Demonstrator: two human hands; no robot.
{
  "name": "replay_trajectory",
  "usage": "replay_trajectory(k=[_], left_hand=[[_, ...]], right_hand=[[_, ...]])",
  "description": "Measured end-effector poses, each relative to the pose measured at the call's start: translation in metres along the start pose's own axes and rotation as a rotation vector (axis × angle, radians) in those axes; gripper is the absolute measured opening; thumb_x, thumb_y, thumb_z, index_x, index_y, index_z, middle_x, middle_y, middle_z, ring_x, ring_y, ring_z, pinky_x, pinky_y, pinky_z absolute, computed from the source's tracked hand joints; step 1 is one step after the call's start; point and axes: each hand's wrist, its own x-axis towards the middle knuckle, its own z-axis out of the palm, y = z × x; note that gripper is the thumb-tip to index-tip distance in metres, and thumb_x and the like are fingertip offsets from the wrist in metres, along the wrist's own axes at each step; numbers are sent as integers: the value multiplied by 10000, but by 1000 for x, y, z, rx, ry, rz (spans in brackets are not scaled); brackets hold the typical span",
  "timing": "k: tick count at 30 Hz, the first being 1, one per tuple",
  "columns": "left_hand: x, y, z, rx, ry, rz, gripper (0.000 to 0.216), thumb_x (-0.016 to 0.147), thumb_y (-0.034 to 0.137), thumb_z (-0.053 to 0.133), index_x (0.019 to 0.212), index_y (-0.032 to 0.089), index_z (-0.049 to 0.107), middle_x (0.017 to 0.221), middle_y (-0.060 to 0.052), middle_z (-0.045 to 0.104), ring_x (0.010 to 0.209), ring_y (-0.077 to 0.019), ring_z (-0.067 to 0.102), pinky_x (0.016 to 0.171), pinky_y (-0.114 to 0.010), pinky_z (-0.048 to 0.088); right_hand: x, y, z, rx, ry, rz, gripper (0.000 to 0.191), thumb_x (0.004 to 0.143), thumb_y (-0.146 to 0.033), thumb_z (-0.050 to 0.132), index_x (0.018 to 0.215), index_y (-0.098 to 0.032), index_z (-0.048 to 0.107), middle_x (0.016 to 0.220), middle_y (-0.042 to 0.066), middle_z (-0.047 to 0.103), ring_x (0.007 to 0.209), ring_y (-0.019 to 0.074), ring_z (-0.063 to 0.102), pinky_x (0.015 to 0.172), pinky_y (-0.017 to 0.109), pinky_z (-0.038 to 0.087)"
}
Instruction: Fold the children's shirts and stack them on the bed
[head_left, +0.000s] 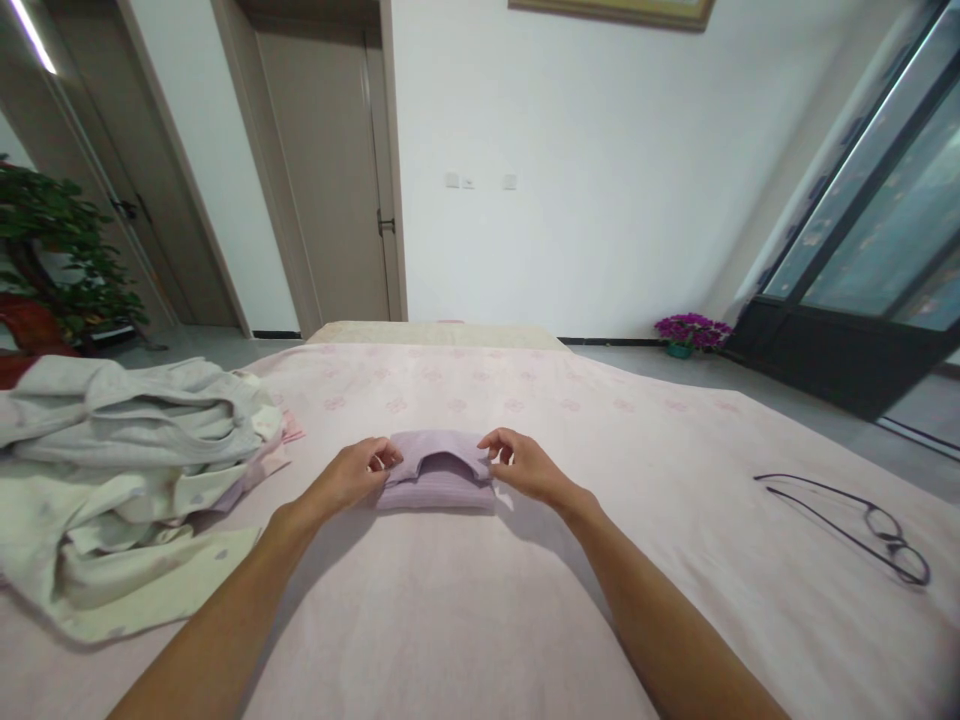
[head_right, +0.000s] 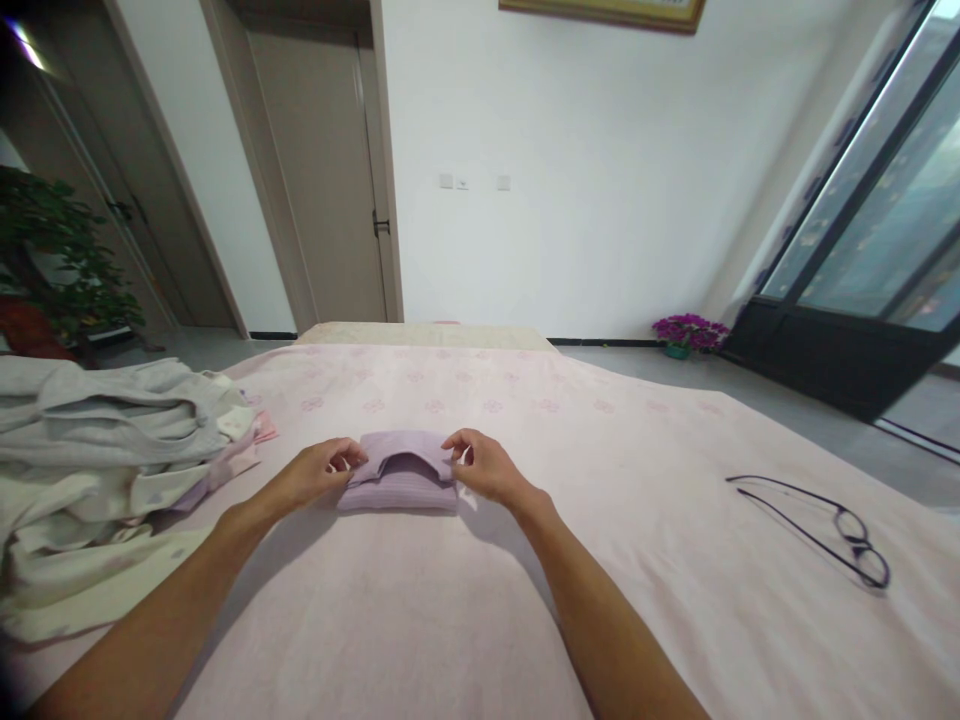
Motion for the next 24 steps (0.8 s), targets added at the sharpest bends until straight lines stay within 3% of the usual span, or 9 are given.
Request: replay_trajectory(k=[5, 9, 12, 15, 18, 21, 24], left_hand=[[-5, 17, -6, 23, -100, 13, 288, 677, 215, 581, 946, 218, 683, 875, -19, 692, 794, -188, 628, 686, -249, 443], [-8, 26, -3, 269, -9, 38, 141, 770, 281, 584, 880, 219, 645, 866, -31, 668, 768, -179, 612, 698, -258, 414], [-10, 32, -1, 356, 57, 44, 86, 823, 229, 512, 828, 215, 596, 844, -28, 657, 750, -167, 605, 681, -253, 394], [-8, 34, -1, 249, 150, -14, 79, 831, 193, 477, 835, 215, 553, 806, -9, 660, 740, -155, 617, 679, -239, 408], [-5, 31, 2, 60, 198, -133, 88, 803, 186, 489, 859, 216, 550, 789, 15, 668, 692, -140, 638, 649, -221, 428], [-4, 26, 5, -47, 169, -216, 112, 744, 161, 512, 835, 209, 556, 771, 29, 664, 619, -128, 637, 594, -208, 429], [-5, 21, 5, -14, 111, -205, 113, 720, 146, 515, 806, 203, 563, 771, 26, 664, 600, -127, 624, 575, -209, 419]], right_hand=[[-7, -16, 4, -112, -92, -100, 395, 675, -126, 657, 1055, -231, 656, 913, 1, 625, 762, 129, 550, 688, 233, 405], [-9, -16, 14, -218, -21, -113, 245, 733, -118, 589, 944, -218, 664, 798, -10, 597, 704, 119, 514, 659, 231, 360], [-6, -13, 18, -236, 70, -106, 201, 705, -87, 554, 842, -197, 652, 751, -9, 577, 681, 119, 504, 636, 232, 348], [-2, -9, 22, -65, 151, -1, 186, 671, -76, 515, 782, -186, 616, 727, -6, 598, 652, 118, 544, 610, 224, 379], [-1, -3, 27, 239, 141, 182, 197, 653, -92, 490, 804, -189, 569, 620, -26, 607, 546, 122, 579, 546, 216, 418], [-2, 0, 30, 402, 92, 285, 234, 623, -98, 488, 827, -195, 548, 541, -42, 602, 486, 137, 588, 504, 217, 432], [-4, 2, 29, 387, 29, 276, 233, 615, -96, 473, 808, -190, 563, 557, -36, 606, 490, 134, 583, 504, 217, 430]])
